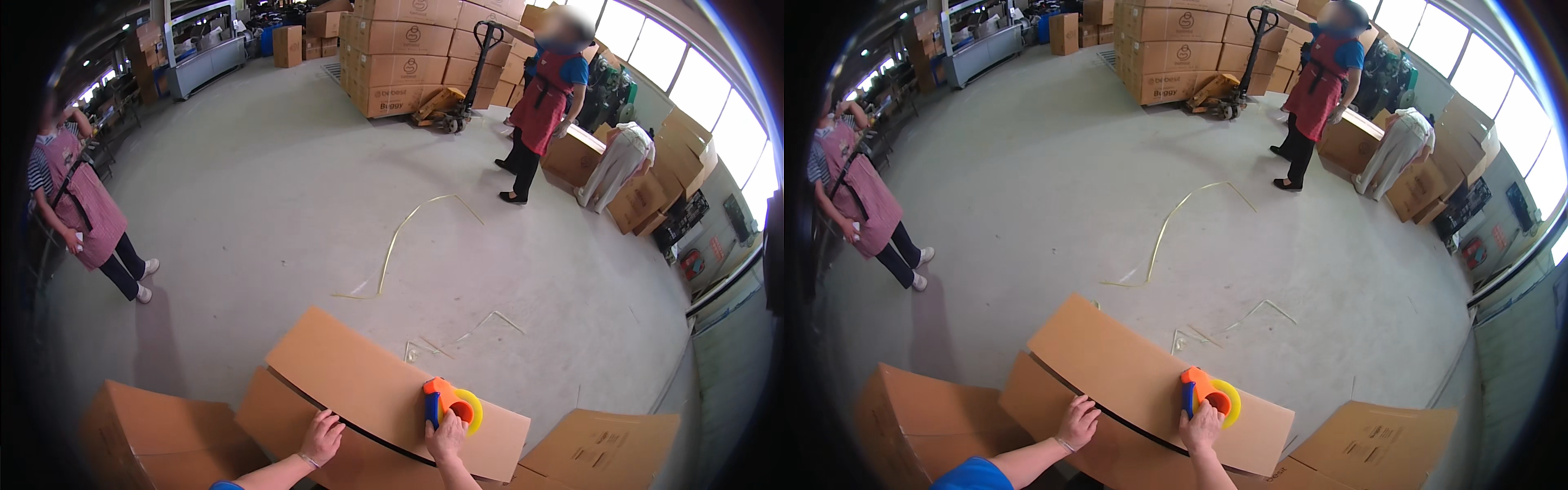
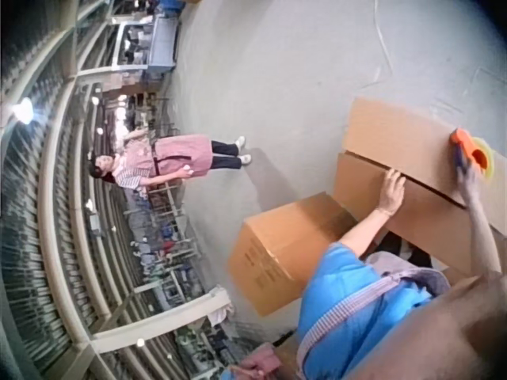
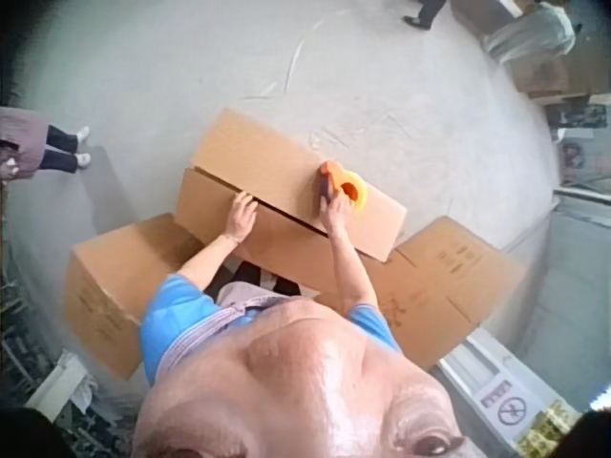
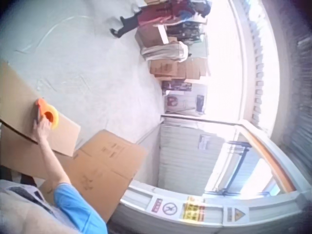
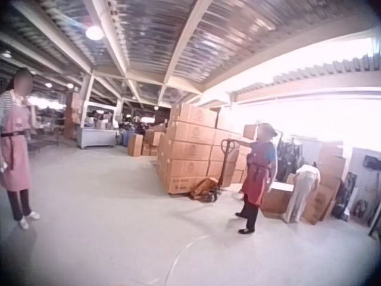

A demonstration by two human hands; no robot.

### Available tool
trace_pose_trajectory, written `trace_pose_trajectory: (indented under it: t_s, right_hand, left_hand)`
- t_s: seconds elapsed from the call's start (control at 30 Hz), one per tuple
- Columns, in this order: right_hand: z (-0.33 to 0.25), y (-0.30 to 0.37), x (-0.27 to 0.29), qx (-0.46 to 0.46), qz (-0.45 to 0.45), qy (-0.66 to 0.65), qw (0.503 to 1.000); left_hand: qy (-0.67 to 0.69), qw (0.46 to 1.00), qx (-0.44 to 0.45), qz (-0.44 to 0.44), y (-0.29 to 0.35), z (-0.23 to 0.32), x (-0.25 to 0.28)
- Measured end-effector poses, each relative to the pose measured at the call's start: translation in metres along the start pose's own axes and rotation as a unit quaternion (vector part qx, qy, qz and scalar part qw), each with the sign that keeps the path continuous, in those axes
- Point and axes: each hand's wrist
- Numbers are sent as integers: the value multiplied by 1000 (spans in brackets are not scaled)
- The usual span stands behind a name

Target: The person walks through a warehouse, picks up flat cardboard sheets, and assembles them into boxes. They use a tape dispenser to seal the boxes and place them on the floor.

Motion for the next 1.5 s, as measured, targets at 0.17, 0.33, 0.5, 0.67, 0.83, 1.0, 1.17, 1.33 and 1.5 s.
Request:
trace_pose_trajectory:
  t_s: [0.17,0.33,0.5,0.67,0.83,1.0,1.17,1.33,1.5]
  right_hand:
    - [-2,-1,-9,-44,-5,5,999]
    - [1,2,-25,-51,28,32,998]
    - [0,6,-32,-57,37,38,997]
    - [6,6,-42,-25,78,74,994]
    - [7,10,-49,-23,105,63,992]
    - [5,11,-50,-33,89,46,994]
    - [2,7,-45,-28,88,39,995]
    - [7,1,-28,-52,67,52,995]
    - [9,-11,1,13,58,19,998]
  left_hand:
    - [-38,997,41,-44,0,19,-2]
    - [-87,978,101,-161,-46,17,-30]
    - [-176,942,116,-262,-39,-4,-71]
    - [-178,934,122,-284,-35,-8,-84]
    - [-188,911,145,-338,-41,-2,-80]
    - [-194,910,148,-335,-37,-4,-79]
    - [-215,911,138,-324,-41,-3,-79]
    - [-207,921,117,-309,-55,3,-77]
    - [-122,963,123,-207,-53,-5,-65]
Point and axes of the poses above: each hand's wrist, its own y-axis away from the middle knuckle, its own x-axis out of the back of the hand, z = x × y
